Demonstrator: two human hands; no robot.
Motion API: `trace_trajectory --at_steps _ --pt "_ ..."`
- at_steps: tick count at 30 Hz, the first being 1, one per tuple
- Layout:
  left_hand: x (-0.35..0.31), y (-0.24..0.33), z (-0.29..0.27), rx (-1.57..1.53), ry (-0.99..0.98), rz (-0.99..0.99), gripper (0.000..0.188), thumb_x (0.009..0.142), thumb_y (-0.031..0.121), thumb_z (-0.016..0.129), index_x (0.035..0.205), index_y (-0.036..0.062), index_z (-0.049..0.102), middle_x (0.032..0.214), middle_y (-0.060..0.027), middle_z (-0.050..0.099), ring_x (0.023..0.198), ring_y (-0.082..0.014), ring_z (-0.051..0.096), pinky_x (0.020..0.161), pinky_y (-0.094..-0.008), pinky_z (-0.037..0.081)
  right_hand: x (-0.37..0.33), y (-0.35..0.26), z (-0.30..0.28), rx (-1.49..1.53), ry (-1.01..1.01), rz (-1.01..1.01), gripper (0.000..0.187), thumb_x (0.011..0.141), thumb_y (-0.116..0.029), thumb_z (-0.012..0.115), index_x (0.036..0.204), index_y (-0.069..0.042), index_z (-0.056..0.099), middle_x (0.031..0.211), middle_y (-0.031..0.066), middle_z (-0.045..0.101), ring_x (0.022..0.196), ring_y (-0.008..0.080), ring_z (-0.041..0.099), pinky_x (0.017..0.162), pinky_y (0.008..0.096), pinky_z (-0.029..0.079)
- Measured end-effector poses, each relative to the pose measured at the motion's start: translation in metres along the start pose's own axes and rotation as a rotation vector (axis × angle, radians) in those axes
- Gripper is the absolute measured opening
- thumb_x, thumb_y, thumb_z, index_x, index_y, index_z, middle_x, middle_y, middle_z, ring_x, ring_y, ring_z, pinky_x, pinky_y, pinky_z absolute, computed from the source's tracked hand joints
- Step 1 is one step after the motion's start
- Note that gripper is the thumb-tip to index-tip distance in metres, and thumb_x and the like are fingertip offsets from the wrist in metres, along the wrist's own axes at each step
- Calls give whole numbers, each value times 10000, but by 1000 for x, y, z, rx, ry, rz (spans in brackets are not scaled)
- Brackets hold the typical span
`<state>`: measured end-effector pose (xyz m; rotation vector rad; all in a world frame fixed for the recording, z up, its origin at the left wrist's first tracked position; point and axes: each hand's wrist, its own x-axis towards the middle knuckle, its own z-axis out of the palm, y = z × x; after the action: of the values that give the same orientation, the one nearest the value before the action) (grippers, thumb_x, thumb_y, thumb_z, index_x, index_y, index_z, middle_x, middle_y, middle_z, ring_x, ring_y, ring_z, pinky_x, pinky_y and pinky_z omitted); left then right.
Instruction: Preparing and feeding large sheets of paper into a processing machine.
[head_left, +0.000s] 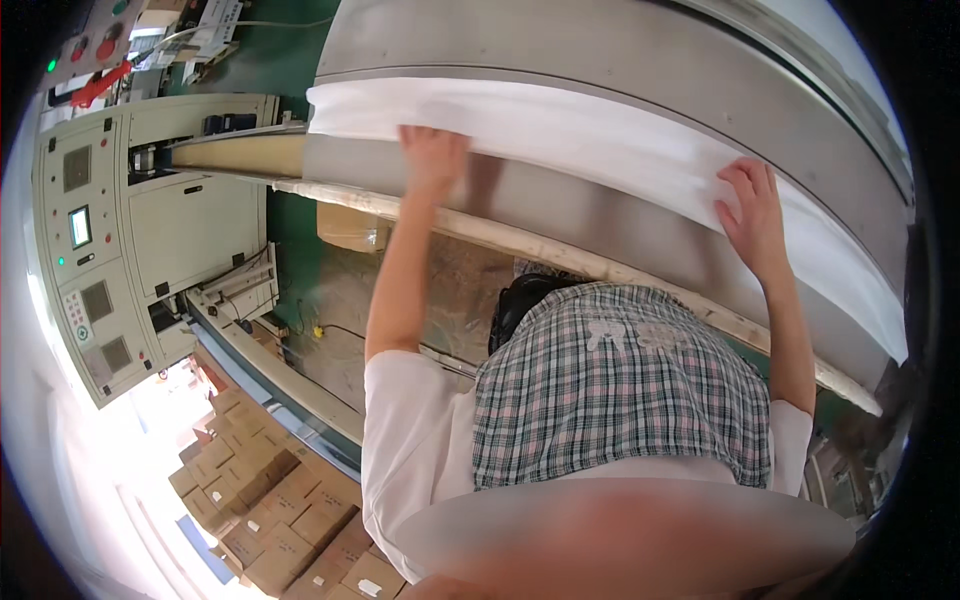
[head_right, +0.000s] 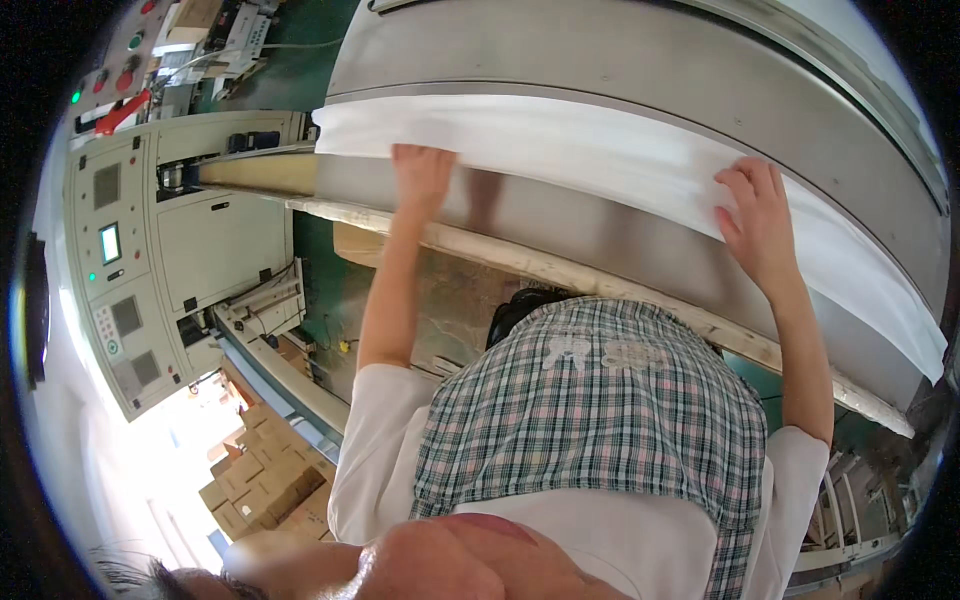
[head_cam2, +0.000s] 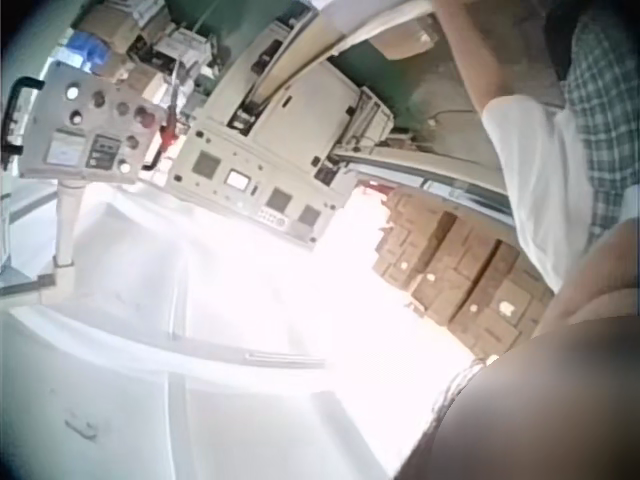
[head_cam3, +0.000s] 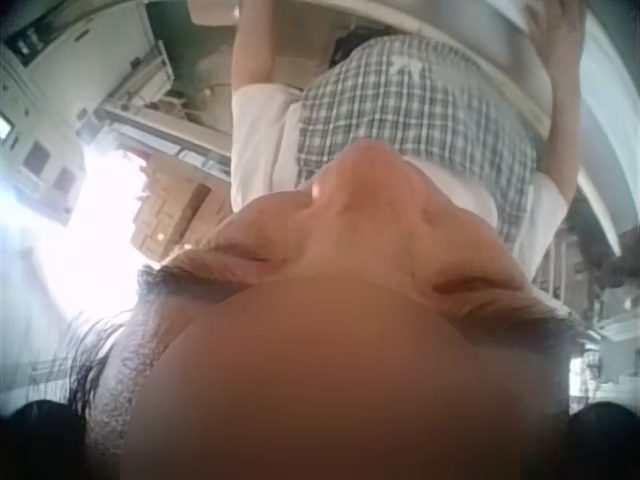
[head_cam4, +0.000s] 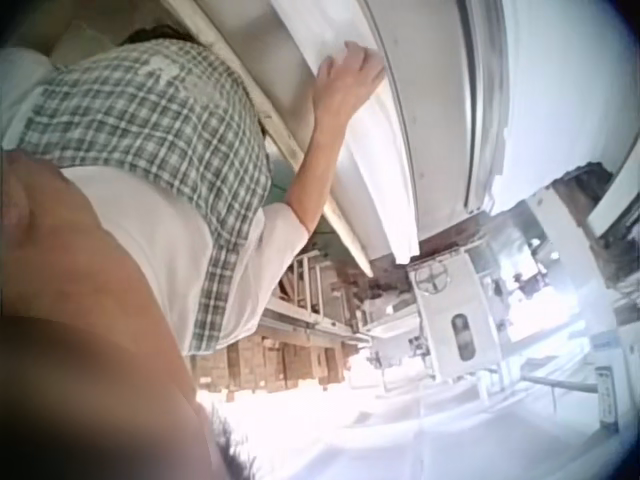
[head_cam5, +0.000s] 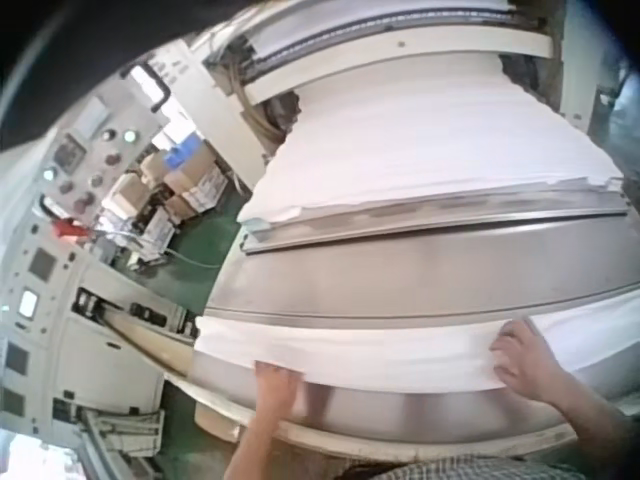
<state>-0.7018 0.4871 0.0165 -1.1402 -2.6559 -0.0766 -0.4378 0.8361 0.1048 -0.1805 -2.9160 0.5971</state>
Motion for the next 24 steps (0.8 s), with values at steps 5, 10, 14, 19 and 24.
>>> trace_trajectory --at_steps 5,10,14,19,24 --pt "7 -153 32 179 96 14 419 782 309 510 1153 113 525 1234 -111 464 1175 -303 377 936 -548 248 42 -51 26 27 39 -42 388 610 38 604 972 -56 505 1027 113 452 959 303 460 778 349 424" --pt "2 -299 7 151 247 -363 239 779 218 531 955 77 609 946 -98 601 855 -274 569 727 -377 450 63 -82 51 193 -42 45 371 597 46 581 949 -50 510 1012 108 463 946 300 469 763 357 431" --pt "68 -245 -33 -182 441 -527 157 772 199 568 808 54 616 771 -107 597 736 -286 574 656 -369 460 62 -90 67 118 1 132 362 589 45 578 934 -44 511 996 106 470 932 297 474 755 361 435" --pt "121 -91 -20 -428 117 196 168 798 199 558 743 40 568 721 -131 569 688 -319 542 609 -396 418 55 -97 58 -14 83 122 367 575 30 585 928 -44 517 985 125 485 950 314 462 807 379 419" --pt "94 -57 23 -468 -110 56 282 853 238 449 733 10 564 697 -195 558 647 -372 528 590 -439 403 29 -62 60 -123 137 258 385 568 0 606 937 -61 515 968 119 489 953 300 462 833 387 399"
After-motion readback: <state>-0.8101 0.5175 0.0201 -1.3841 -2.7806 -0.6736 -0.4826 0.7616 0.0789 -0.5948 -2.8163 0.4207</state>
